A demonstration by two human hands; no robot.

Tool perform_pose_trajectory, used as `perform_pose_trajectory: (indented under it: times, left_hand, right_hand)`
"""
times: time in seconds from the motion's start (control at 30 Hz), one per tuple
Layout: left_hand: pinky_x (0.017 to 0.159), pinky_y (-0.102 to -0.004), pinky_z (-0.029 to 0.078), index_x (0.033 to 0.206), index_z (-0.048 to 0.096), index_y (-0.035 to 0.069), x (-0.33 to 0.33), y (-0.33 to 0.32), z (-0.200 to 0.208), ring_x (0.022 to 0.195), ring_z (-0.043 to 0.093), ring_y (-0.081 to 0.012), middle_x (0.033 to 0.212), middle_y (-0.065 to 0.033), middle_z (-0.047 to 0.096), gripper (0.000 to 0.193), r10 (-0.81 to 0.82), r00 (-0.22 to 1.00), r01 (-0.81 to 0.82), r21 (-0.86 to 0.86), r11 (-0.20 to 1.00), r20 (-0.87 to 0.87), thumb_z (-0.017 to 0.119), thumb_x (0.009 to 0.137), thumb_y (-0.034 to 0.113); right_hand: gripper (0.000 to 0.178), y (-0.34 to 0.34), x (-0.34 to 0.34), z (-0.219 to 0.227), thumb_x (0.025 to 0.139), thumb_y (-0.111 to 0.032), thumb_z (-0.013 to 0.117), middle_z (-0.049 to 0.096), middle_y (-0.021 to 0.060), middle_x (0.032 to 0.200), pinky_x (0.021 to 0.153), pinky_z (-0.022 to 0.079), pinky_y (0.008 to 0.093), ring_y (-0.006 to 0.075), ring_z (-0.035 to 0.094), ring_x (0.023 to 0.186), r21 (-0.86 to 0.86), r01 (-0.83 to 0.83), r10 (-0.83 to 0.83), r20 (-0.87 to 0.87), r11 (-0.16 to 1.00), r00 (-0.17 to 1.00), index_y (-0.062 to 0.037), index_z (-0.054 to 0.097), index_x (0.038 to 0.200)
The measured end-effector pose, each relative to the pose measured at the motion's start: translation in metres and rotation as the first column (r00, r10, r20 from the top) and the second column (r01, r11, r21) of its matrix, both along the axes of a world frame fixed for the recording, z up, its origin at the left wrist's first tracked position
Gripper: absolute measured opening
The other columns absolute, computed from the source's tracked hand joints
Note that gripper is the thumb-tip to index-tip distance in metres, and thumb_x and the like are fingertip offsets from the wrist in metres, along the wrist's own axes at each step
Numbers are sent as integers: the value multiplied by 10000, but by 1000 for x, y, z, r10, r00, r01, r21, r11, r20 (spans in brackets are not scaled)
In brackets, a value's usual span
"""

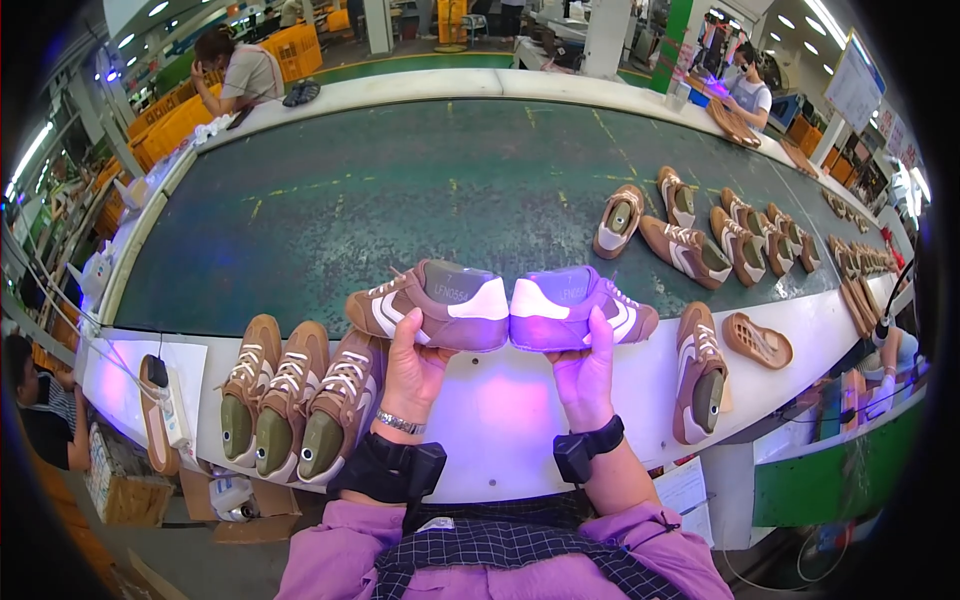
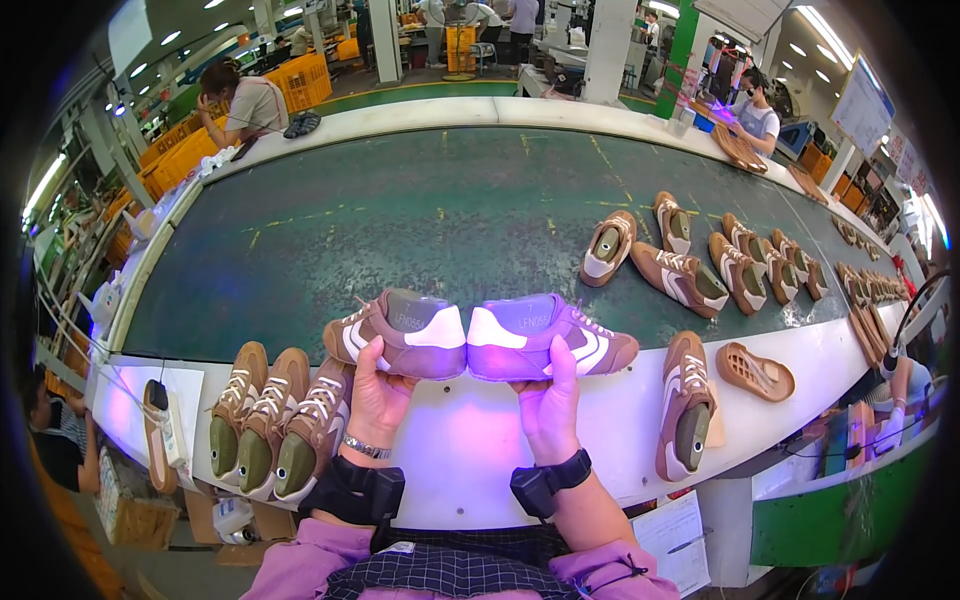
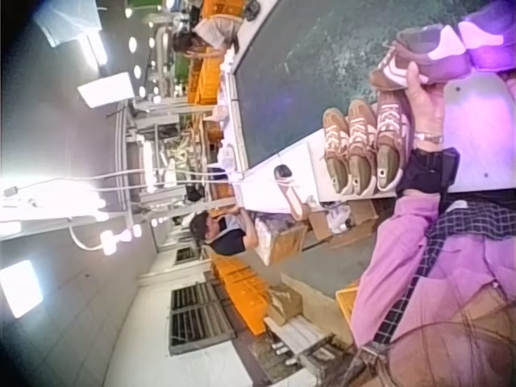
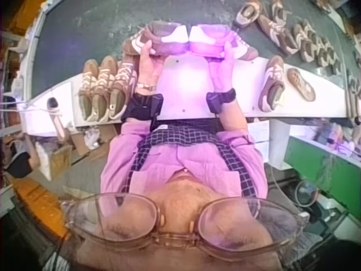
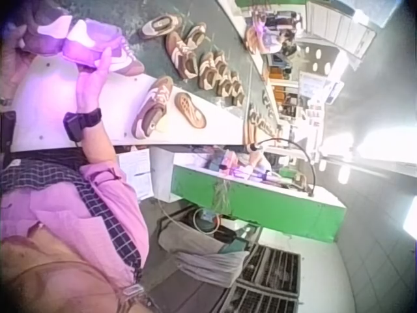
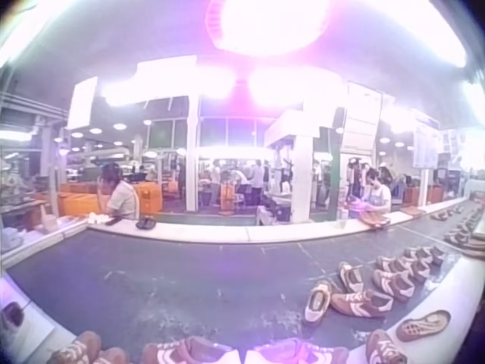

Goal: The recorder picks up finished sneakers with shoe lasts from a conveyor belt, inspects them for quality, and places them back onto the belt.

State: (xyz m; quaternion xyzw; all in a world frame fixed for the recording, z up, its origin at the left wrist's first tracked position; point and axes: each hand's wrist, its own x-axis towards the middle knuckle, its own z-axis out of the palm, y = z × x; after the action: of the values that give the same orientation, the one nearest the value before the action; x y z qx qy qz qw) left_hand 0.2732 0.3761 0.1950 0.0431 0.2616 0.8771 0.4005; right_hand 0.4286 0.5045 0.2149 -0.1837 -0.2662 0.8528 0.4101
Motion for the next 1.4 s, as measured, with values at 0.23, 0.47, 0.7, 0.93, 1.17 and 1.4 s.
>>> perform_pose_trajectory:
  times: [0.23,0.47,0.7,0.93,1.17,1.4]
  left_hand:
    - [819,-313,541,1238,449,84,-3,-4,-9,1014,589,-189,1164,-63,561,468,-27,999,27,0,1000,-33,613,835,258]
    - [708,-301,563,1193,483,55,5,-4,-2,909,621,-173,1074,-67,597,413,40,998,-42,-40,998,-53,592,851,259]
    - [759,-333,555,1224,461,48,5,-5,3,951,613,-187,1102,-74,585,451,44,985,-53,-48,997,-169,598,843,247]
    - [812,-346,529,1236,445,38,8,-7,2,991,589,-187,1136,-78,556,457,89,966,-106,-59,993,-241,596,840,209]
    - [894,-367,491,1259,442,68,10,-6,-3,1064,561,-202,1174,-63,554,514,51,962,-85,-116,990,-269,599,821,286]
    - [933,-403,439,1265,460,58,14,-6,-17,1052,558,-267,1170,-110,565,581,-209,977,210,33,977,-33,493,795,399]
  right_hand:
    - [532,1,2,-11,876,-419,545,560,74,1180,868,496,349,206,581,1045,55,-16,14,33,998,999,-78,426,1267]
    - [407,-3,2,-4,883,-352,567,588,36,1061,744,529,326,158,610,917,46,65,-67,33,997,997,-102,483,1192]
    - [388,2,5,-6,869,-273,605,564,14,1048,734,525,291,124,593,924,152,131,-139,48,980,989,-103,466,1189]
    - [391,5,8,-11,855,-195,625,555,12,1073,768,505,264,108,575,954,196,157,-173,65,968,983,-90,467,1197]
    - [404,7,16,-8,864,-218,611,554,14,1106,821,488,281,109,569,979,201,103,-118,66,974,991,-87,462,1216]
    - [506,3,3,-17,886,-418,512,572,83,1147,928,455,366,212,569,1045,-107,-266,245,-174,958,954,-77,456,1256]
